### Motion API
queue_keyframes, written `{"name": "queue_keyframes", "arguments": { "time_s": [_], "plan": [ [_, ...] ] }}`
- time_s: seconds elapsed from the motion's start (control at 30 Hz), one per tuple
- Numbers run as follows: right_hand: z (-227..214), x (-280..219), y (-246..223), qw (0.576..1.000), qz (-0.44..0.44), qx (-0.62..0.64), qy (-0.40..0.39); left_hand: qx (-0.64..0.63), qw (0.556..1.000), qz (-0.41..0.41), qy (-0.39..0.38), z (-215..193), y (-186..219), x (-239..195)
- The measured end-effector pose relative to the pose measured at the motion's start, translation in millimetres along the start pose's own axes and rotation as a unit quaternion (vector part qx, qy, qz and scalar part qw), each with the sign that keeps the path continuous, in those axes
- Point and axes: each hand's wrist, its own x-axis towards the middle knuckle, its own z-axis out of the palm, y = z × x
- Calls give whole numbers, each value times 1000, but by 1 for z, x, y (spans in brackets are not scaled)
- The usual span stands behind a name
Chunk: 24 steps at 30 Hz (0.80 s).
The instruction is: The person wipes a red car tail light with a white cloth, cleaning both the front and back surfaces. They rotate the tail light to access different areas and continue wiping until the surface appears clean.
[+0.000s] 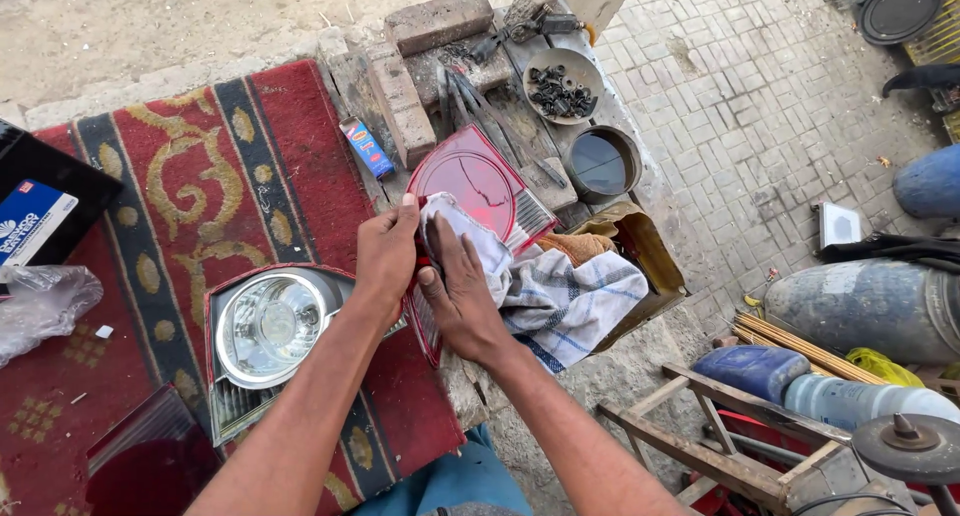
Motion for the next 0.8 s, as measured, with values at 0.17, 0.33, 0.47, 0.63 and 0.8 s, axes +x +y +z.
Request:
{"name": "queue_keyframes", "arguments": {
  "time_s": [0.17,0.33,0.47,0.63,0.8],
  "plan": [
    [2,-9,16,998,1,-61,-4,-12,1000,-19,7,-2,23,-17],
    [-17,-24,49,986,-9,-161,-37,-47,997,-35,43,-16,68,-37],
    [-35,-30,88,986,107,-37,123,-40,997,-1,72,-36,59,-22],
    [-77,-35,98,893,226,292,257,-107,990,26,91,-59,79,-37],
    [-103,-39,119,895,307,208,247,-152,983,55,85,-85,71,-25]
  ]
}}
